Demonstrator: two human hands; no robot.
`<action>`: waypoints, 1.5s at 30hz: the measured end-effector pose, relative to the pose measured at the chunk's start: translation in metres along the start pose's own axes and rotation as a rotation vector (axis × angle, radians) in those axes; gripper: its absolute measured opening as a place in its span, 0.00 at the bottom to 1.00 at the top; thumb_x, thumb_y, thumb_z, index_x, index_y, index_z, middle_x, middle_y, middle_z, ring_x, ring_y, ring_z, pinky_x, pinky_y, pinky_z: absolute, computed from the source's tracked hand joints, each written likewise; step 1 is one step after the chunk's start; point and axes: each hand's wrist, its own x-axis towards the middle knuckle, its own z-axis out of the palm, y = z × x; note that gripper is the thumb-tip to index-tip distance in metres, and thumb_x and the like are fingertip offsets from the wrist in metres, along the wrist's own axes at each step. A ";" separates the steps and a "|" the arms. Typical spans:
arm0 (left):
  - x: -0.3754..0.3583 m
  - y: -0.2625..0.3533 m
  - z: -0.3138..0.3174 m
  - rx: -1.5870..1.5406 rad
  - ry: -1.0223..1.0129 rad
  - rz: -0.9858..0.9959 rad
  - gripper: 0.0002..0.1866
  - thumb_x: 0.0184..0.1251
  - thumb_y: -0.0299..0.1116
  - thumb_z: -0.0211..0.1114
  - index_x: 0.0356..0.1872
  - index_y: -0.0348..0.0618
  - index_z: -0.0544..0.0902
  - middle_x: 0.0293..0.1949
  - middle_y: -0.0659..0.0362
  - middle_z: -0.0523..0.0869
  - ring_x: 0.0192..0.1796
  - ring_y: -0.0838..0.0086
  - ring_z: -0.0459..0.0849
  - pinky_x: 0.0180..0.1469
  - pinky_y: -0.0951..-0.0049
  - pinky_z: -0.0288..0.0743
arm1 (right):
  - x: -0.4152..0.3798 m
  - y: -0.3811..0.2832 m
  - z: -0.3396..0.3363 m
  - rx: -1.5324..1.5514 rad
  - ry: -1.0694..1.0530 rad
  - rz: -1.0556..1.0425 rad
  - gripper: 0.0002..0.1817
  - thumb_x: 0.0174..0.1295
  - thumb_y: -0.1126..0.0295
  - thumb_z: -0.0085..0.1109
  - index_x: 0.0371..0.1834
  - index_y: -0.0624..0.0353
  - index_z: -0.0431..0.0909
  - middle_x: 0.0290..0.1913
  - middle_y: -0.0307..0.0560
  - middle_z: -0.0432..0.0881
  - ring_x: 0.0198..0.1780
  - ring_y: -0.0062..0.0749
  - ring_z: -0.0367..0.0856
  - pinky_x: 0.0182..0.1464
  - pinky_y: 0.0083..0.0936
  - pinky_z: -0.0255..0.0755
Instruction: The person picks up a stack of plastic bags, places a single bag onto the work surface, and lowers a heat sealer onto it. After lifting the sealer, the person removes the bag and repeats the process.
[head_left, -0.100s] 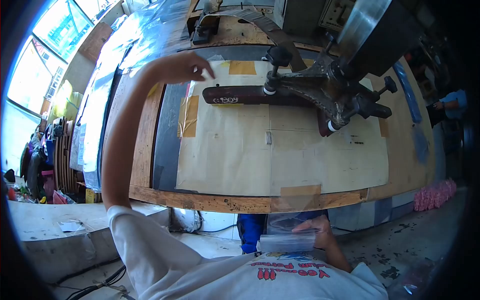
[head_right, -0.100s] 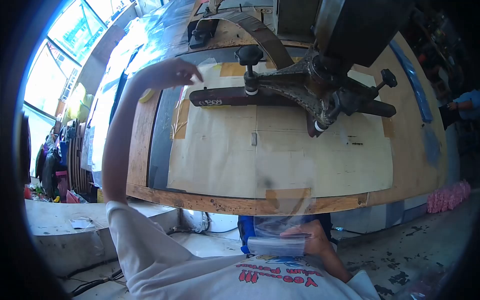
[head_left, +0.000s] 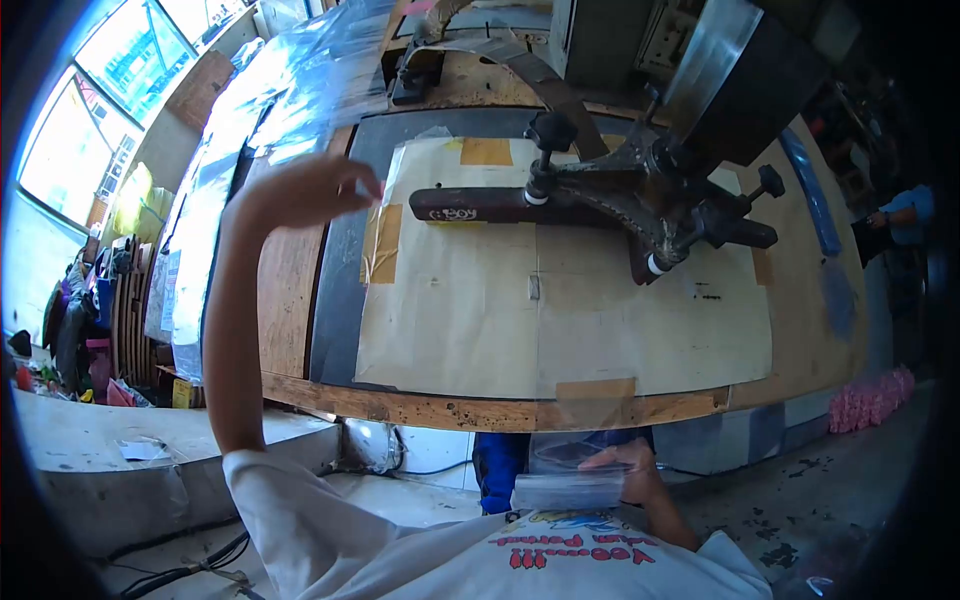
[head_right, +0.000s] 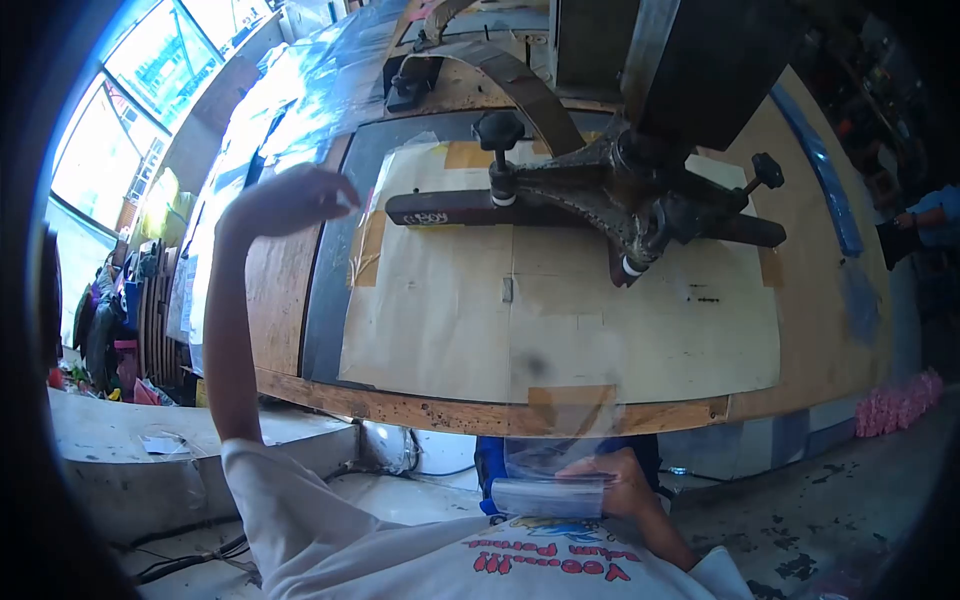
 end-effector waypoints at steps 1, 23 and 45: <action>-0.032 0.017 0.002 -0.052 0.086 -0.029 0.08 0.69 0.30 0.66 0.46 0.47 0.86 0.33 0.56 0.85 0.33 0.70 0.83 0.37 0.67 0.77 | 0.002 0.001 0.001 0.004 0.006 -0.015 0.17 0.47 0.73 0.75 0.43 0.61 0.89 0.41 0.49 0.91 0.41 0.34 0.91 0.46 0.25 0.82; -0.144 0.228 0.230 -1.128 0.520 0.438 0.09 0.54 0.30 0.76 0.35 0.44 0.87 0.26 0.63 0.80 0.27 0.71 0.75 0.29 0.70 0.64 | -0.001 0.005 0.005 0.024 0.008 0.072 0.18 0.45 0.74 0.78 0.42 0.61 0.88 0.41 0.47 0.90 0.41 0.29 0.90 0.48 0.24 0.82; -0.127 0.241 0.235 -0.750 0.479 0.344 0.08 0.61 0.34 0.72 0.38 0.49 0.83 0.27 0.63 0.75 0.33 0.67 0.73 0.37 0.67 0.67 | -0.006 0.011 0.009 0.023 0.063 0.054 0.18 0.45 0.73 0.79 0.42 0.60 0.87 0.42 0.46 0.90 0.43 0.31 0.90 0.50 0.26 0.81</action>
